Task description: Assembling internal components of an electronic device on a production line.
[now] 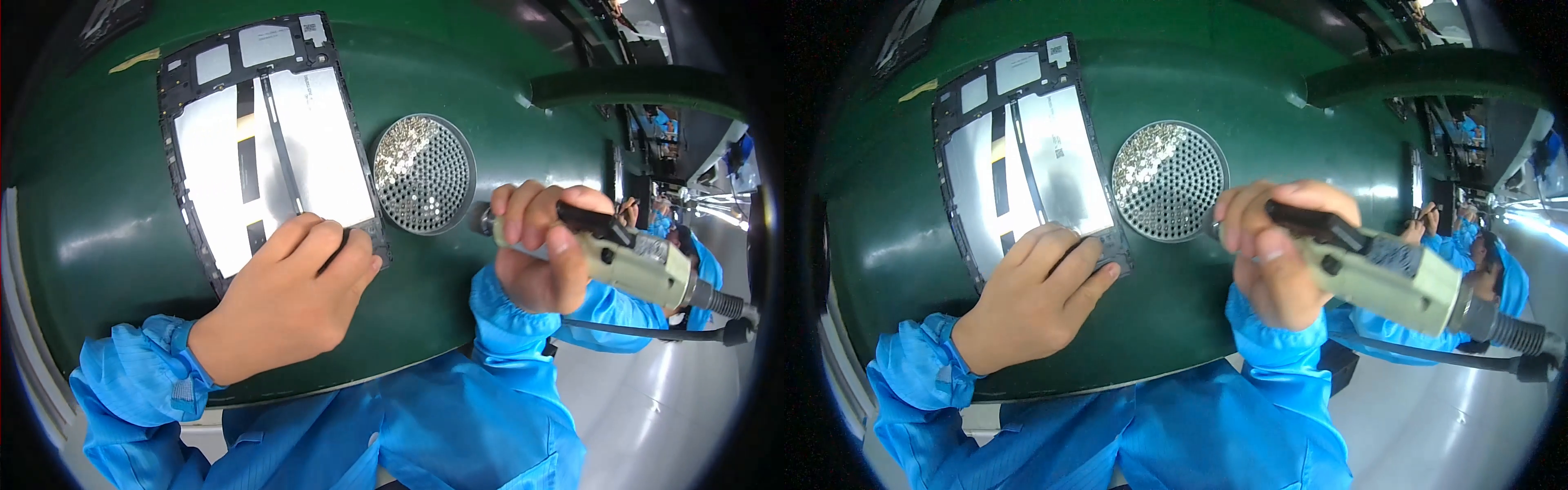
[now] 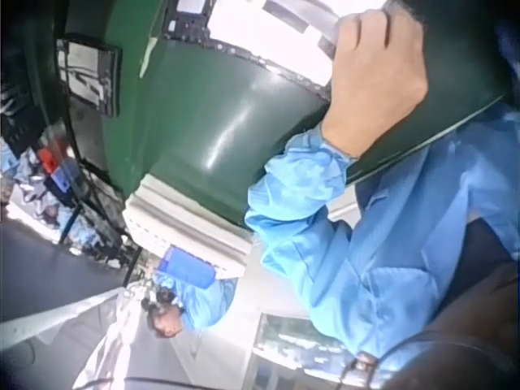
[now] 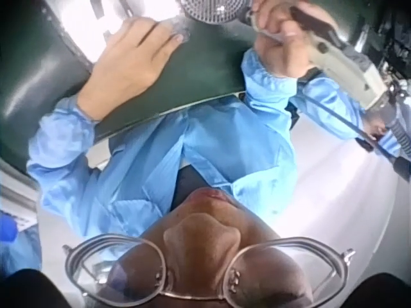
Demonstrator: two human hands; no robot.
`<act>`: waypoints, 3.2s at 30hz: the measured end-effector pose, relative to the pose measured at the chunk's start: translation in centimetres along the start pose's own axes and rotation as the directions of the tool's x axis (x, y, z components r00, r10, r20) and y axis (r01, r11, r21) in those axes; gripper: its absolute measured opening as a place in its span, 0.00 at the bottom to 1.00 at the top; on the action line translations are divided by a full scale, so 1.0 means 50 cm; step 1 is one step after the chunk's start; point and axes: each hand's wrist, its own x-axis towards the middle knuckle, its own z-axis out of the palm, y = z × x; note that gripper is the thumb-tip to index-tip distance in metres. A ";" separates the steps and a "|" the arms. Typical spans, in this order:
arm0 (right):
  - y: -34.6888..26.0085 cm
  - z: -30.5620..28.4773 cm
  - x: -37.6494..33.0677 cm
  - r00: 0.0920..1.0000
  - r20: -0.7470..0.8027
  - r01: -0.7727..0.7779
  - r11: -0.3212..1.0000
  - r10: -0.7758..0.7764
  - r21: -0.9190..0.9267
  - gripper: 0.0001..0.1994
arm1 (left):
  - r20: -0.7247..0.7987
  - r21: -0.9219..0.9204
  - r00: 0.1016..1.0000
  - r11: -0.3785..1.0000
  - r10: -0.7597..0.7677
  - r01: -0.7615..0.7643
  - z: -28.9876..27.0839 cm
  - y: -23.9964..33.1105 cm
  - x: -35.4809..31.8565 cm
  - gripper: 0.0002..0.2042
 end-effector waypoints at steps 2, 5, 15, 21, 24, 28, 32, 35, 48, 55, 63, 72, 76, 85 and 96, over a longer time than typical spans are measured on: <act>0.010 0.013 -0.001 0.999 0.021 -0.032 0.999 0.032 0.012 0.17 | 0.060 -0.035 0.998 0.999 -0.009 0.011 0.000 -0.006 0.002 0.16; 0.017 0.028 0.002 0.997 0.016 -0.070 0.997 0.071 -0.026 0.17 | 0.024 -0.099 0.999 0.994 -0.045 0.047 -0.003 -0.021 0.003 0.15; 0.040 0.029 0.026 0.975 0.195 -0.085 0.990 0.105 -0.111 0.18 | 0.028 -0.130 0.994 0.986 -0.106 0.109 0.000 -0.026 0.013 0.14; 0.049 0.035 0.026 0.980 0.171 -0.081 0.988 0.104 -0.134 0.18 | 0.012 -0.118 0.992 0.985 -0.122 0.123 0.001 -0.024 0.010 0.13; 0.048 0.033 0.027 0.980 0.169 -0.091 0.989 0.110 -0.119 0.17 | 0.001 -0.120 0.992 0.985 -0.127 0.126 0.007 -0.024 0.008 0.13; 0.047 0.035 0.025 0.981 0.163 -0.087 0.987 0.109 -0.137 0.17 | 0.010 -0.128 0.990 0.982 -0.138 0.138 0.004 -0.021 0.009 0.13; 0.040 0.046 0.020 0.988 0.025 -0.146 0.983 0.150 -0.112 0.17 | -0.002 -0.086 0.992 0.988 -0.129 0.129 0.008 -0.017 0.005 0.14; 0.041 0.049 0.018 0.988 0.015 -0.149 0.982 0.152 -0.118 0.18 | 0.002 -0.112 0.989 0.983 -0.146 0.146 0.003 -0.017 0.006 0.14; -0.018 0.086 -0.022 0.962 0.235 -0.106 0.981 0.143 -0.164 0.13 | -0.017 -0.129 0.991 0.983 -0.136 0.133 0.007 -0.021 0.002 0.12; -0.017 0.094 -0.021 0.958 0.235 -0.129 0.979 0.164 -0.156 0.12 | -0.016 -0.103 0.993 0.988 -0.118 0.116 0.006 -0.017 -0.002 0.12; -0.009 0.088 -0.024 0.957 0.250 -0.112 0.983 0.145 -0.143 0.12 | -0.022 -0.123 0.990 0.983 -0.142 0.139 0.012 -0.018 0.003 0.11; -0.008 0.102 -0.023 0.951 0.270 -0.116 0.984 0.149 -0.134 0.11 | -0.018 -0.109 0.991 0.986 -0.130 0.127 0.002 -0.018 -0.007 0.12; -0.006 0.109 -0.027 0.952 0.272 -0.103 0.984 0.140 -0.144 0.12 | -0.017 -0.101 0.992 0.987 -0.129 0.126 0.000 -0.016 -0.010 0.12; 0.030 0.072 0.012 0.996 0.035 -0.085 0.996 0.086 -0.027 0.18 | -0.016 -0.071 0.994 0.992 -0.105 0.104 0.006 -0.015 -0.001 0.14; 0.058 0.076 0.017 0.985 0.138 -0.095 0.993 0.105 -0.076 0.18 | -0.042 -0.084 0.993 0.990 -0.113 0.109 0.016 -0.024 0.002 0.13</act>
